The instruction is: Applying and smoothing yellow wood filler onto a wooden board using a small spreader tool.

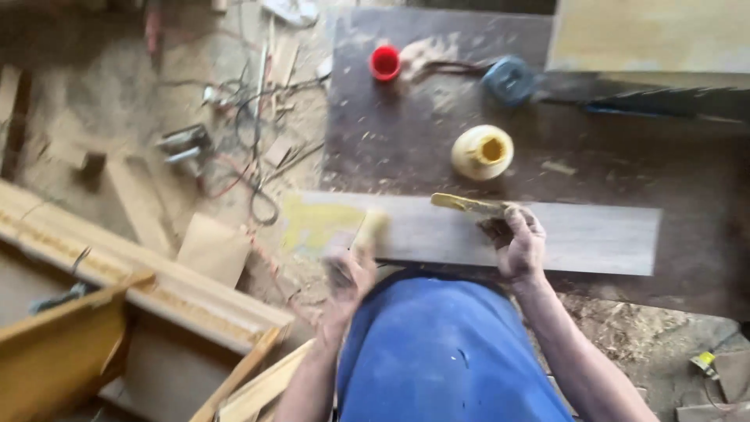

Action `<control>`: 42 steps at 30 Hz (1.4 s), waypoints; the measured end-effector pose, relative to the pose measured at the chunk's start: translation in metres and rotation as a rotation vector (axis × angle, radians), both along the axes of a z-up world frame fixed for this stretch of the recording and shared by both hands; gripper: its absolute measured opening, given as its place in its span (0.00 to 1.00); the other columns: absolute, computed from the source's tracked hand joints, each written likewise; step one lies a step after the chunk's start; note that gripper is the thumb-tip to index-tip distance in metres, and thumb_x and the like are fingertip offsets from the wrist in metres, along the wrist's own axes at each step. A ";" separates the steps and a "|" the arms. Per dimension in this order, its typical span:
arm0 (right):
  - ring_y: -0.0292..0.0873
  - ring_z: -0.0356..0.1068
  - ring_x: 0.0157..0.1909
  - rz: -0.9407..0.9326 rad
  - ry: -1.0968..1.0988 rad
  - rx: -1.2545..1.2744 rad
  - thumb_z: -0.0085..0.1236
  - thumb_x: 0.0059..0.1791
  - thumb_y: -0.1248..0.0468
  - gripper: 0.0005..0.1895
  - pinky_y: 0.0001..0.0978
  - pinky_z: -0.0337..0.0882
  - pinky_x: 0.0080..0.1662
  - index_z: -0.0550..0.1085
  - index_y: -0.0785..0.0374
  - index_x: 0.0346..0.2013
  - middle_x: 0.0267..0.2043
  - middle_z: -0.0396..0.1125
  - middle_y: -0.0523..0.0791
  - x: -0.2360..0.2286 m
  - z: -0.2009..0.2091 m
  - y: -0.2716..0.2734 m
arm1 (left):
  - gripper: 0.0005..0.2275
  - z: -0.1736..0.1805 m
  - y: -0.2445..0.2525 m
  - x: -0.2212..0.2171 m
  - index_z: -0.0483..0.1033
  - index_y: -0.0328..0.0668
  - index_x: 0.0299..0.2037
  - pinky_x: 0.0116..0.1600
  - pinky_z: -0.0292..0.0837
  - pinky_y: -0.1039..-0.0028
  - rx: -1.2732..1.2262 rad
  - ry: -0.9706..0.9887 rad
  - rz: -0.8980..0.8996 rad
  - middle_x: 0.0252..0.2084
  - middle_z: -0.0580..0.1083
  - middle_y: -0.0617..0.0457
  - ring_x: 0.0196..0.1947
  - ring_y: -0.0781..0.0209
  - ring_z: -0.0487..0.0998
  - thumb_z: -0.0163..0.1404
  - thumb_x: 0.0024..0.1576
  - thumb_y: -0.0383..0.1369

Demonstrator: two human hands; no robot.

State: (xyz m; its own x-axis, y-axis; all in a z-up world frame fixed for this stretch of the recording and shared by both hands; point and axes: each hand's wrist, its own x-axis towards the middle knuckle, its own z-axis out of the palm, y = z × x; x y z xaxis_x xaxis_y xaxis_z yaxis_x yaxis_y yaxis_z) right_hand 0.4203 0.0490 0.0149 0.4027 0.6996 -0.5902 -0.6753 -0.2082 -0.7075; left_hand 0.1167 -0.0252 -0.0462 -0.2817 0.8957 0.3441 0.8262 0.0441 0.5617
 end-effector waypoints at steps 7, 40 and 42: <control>0.47 0.71 0.39 0.197 -0.936 0.472 0.60 0.55 0.69 0.05 0.39 0.74 0.48 0.78 0.70 0.43 0.38 0.70 0.56 0.053 0.113 0.049 | 0.09 0.109 0.092 0.008 0.80 0.35 0.29 0.45 0.80 0.60 -0.382 -0.602 -0.022 0.30 0.79 0.39 0.36 0.44 0.82 0.57 0.57 0.34; 0.61 0.67 0.63 0.482 -1.551 0.618 0.77 0.25 0.56 0.54 0.56 0.58 0.67 0.65 0.61 0.63 0.59 0.67 0.53 0.015 0.000 0.132 | 0.05 0.183 0.235 0.122 0.77 0.48 0.37 0.40 0.76 0.70 0.257 0.238 -0.935 0.36 0.69 0.54 0.32 0.55 0.74 0.49 0.55 0.26; 0.69 0.69 0.57 0.441 -1.498 0.894 0.79 0.30 0.64 0.44 0.59 0.71 0.58 0.69 0.70 0.57 0.56 0.66 0.60 0.016 0.038 0.138 | 0.05 0.187 0.227 0.118 0.74 0.46 0.31 0.37 0.76 0.69 0.163 0.022 -0.925 0.31 0.68 0.54 0.30 0.53 0.75 0.47 0.57 0.26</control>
